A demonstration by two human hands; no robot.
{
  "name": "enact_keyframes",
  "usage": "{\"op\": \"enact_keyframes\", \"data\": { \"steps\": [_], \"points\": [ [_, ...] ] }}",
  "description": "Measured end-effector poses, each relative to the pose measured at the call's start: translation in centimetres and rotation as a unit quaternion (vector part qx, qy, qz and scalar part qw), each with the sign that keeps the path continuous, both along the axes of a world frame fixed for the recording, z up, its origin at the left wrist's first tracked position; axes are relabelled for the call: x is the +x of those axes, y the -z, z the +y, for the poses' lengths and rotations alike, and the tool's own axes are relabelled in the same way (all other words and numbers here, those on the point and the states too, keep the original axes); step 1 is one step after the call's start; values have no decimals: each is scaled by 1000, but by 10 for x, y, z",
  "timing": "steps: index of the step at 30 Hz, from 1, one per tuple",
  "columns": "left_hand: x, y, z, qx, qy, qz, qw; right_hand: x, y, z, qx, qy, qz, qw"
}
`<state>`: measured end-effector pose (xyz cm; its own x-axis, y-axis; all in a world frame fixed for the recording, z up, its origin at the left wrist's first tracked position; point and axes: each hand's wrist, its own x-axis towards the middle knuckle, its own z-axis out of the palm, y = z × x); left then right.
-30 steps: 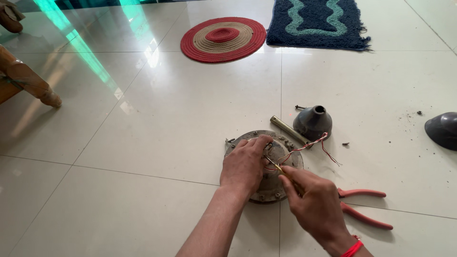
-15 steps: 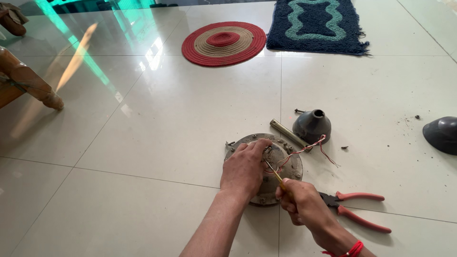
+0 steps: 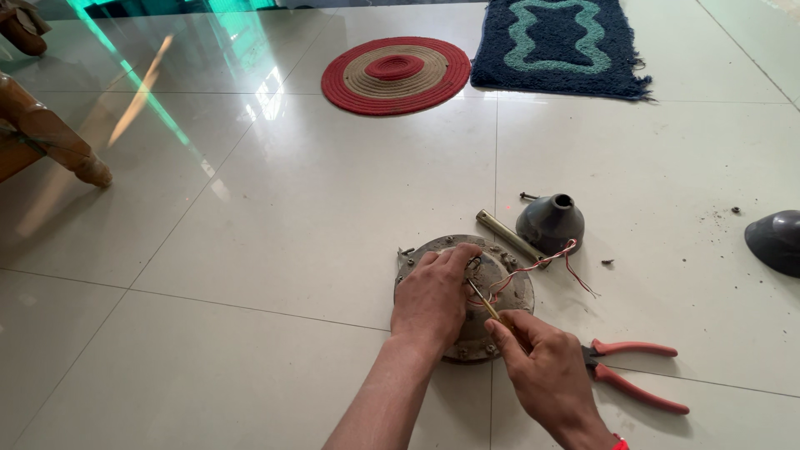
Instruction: The person uses a screwdriver to remove screws and disassemble a ceiling fan canopy, separating the central socket and wires from the metal base. The person then uses pliers to cut the wires and remove the socket assembly.
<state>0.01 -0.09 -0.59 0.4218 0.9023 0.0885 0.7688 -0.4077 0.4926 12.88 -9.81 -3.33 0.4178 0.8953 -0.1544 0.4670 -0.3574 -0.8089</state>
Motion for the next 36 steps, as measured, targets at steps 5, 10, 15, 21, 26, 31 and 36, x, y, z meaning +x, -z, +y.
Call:
{"op": "enact_keyframes", "data": {
  "steps": [5, 10, 15, 21, 26, 31, 36],
  "points": [
    [-1, -3, -1, 1, 4, 0, 1000, 0, 5, -5, 205, -52, -245, 946],
    [-2, -6, -3, -5, 3, -3, 1000, 7, 18, 5, 84, 3, -39, 996],
    [1, -7, -3, 1, 0, 2, 1000, 21, 27, 14, -57, -11, 282, 958],
    [-1, -7, -3, -15, 0, 2, 1000, 32, 24, 9, -102, -21, 539, 836],
    [-2, -7, -3, -3, 4, -5, 1000, 18, 22, 3, 51, -22, 94, 994],
    [-1, -7, -3, -10, 2, 1, 1000, 4, 18, -3, 173, -15, -178, 969],
    [0, -6, -4, -11, 3, 10, 1000, 25, 16, 15, -101, 77, 322, 938]
  ]
}}
